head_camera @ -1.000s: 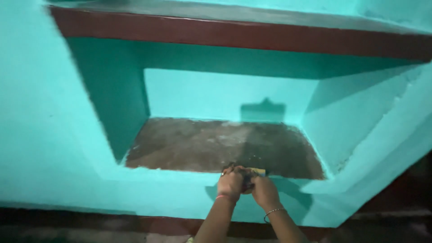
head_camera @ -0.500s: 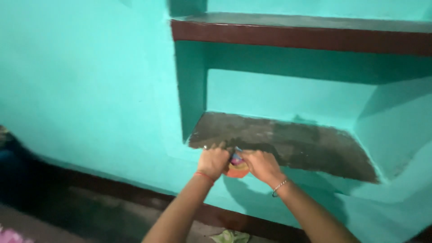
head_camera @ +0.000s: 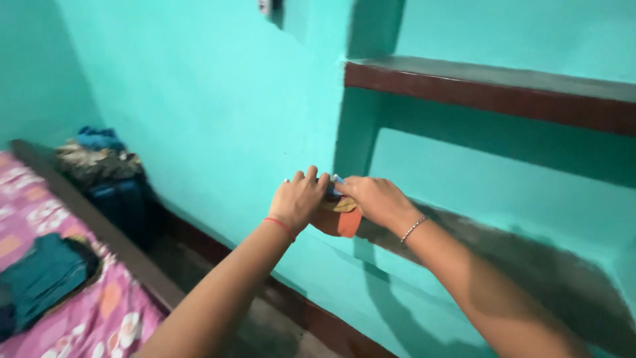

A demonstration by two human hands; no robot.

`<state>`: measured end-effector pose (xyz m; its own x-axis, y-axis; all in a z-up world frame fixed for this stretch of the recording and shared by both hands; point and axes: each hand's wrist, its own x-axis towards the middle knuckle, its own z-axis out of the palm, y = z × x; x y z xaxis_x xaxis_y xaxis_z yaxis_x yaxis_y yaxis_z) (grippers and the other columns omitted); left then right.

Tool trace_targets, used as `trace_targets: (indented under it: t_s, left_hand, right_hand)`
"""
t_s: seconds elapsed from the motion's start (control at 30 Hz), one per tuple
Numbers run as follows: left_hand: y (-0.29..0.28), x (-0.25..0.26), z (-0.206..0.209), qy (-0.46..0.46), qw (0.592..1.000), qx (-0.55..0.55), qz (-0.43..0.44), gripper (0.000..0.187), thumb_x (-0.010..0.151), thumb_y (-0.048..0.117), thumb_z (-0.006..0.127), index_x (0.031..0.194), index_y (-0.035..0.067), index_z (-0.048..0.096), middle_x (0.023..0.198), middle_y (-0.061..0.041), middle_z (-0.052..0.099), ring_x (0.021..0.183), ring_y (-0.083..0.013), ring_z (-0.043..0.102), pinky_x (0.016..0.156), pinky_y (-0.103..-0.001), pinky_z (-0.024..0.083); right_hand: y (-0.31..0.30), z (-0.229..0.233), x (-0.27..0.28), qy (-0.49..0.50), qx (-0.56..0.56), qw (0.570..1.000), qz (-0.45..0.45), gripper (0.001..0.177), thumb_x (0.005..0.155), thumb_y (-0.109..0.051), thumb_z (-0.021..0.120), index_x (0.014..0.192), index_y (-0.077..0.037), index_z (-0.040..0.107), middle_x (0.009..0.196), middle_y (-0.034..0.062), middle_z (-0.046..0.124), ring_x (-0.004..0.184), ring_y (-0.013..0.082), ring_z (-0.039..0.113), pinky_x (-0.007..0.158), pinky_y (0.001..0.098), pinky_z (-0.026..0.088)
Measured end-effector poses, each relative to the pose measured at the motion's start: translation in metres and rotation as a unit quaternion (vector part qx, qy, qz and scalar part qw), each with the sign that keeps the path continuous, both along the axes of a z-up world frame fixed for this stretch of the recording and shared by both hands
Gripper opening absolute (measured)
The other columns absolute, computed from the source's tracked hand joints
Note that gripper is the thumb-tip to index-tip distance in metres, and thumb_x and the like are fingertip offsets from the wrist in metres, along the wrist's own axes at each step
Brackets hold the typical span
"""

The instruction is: The person folds a patterned cloth and places it on a bed with other folded items. The person then wipes a wall shelf with a small cloth, places a red cloth on the shelf, and adds a folded checkered cloth on top.

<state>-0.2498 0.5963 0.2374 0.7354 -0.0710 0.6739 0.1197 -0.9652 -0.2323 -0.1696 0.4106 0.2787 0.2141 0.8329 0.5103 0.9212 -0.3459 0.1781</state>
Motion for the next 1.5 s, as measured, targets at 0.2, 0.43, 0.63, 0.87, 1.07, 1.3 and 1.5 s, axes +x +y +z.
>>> trace_targets:
  t_s: [0.2,0.43,0.63,0.87,1.07,1.3,1.5]
  left_hand:
    - [-0.004,-0.044,0.022,-0.013,0.999,-0.019,0.046,0.03,0.087,0.01,0.066,0.114,0.012,0.053,0.105,-0.007,0.061,0.092,-0.0264,0.071,0.069,-0.04,0.06]
    - [0.003,-0.122,0.02,-0.02,0.995,-0.069,0.069,0.029,0.093,0.012,0.064,0.12,0.013,0.051,0.106,-0.007,0.061,0.092,-0.0276,0.07,0.069,-0.042,0.059]
    - [0.037,-0.194,0.022,-0.031,0.992,0.053,0.11,0.043,0.085,0.017,0.067,0.126,0.018,0.057,0.111,-0.005,0.059,0.095,-0.025,0.068,0.071,-0.039,0.059]
    - [0.097,-0.281,0.028,-0.018,0.98,0.103,0.169,0.03,0.086,0.015,0.066,0.117,0.019,0.066,0.112,-0.003,0.058,0.096,-0.0207,0.066,0.07,-0.037,0.058]
    - [0.165,-0.365,0.024,0.031,0.972,0.102,0.208,0.011,0.09,0.02,0.063,0.098,0.014,0.067,0.118,-0.005,0.058,0.103,-0.0201,0.064,0.073,-0.036,0.058]
    - [0.241,-0.461,0.004,0.022,0.959,0.119,0.258,0.019,0.085,0.014,0.062,0.101,0.007,0.067,0.126,-0.012,0.057,0.106,-0.023,0.062,0.069,-0.036,0.059]
    - [0.293,-0.493,-0.024,0.042,0.955,0.014,0.292,0.02,0.084,0.011,0.062,0.102,0.005,0.068,0.127,-0.014,0.056,0.111,-0.0259,0.058,0.073,-0.037,0.059]
  right_hand:
    - [0.004,0.025,-0.02,-0.027,-0.026,0.999,0.023,0.04,0.095,-0.012,0.057,0.133,-0.022,0.063,0.103,0.0067,0.07,0.084,0.0341,0.07,0.068,0.0468,0.057]
    - [0.022,0.036,-0.043,-0.032,-0.007,0.993,0.11,0.045,0.094,-0.018,0.063,0.138,-0.021,0.057,0.101,0.0085,0.071,0.084,0.0341,0.071,0.068,0.0464,0.058]
    - [0.073,0.035,-0.085,-0.081,-0.009,0.979,0.188,0.041,0.086,-0.001,0.062,0.124,-0.016,0.064,0.115,0.002,0.069,0.085,0.0322,0.072,0.069,0.044,0.059]
    - [0.144,0.043,-0.154,-0.192,-0.019,0.943,0.27,0.028,0.083,0.0,0.063,0.105,-0.017,0.064,0.107,0.0013,0.064,0.082,0.0234,0.072,0.063,0.0395,0.058]
    - [0.228,0.037,-0.214,-0.326,-0.014,0.9,0.29,0.016,0.087,-0.008,0.062,0.102,-0.013,0.061,0.108,0.0029,0.063,0.081,0.0194,0.071,0.064,0.0343,0.059]
    - [0.335,0.024,-0.295,-0.344,-0.007,0.877,0.335,0.018,0.09,-0.01,0.059,0.107,-0.007,0.063,0.122,0.0074,0.063,0.081,0.0197,0.072,0.066,0.0319,0.059]
    - [0.409,-0.003,-0.33,-0.326,-0.019,0.862,0.388,0.02,0.087,-0.01,0.06,0.106,-0.006,0.064,0.138,0.0142,0.059,0.08,0.02,0.071,0.072,0.0337,0.059]
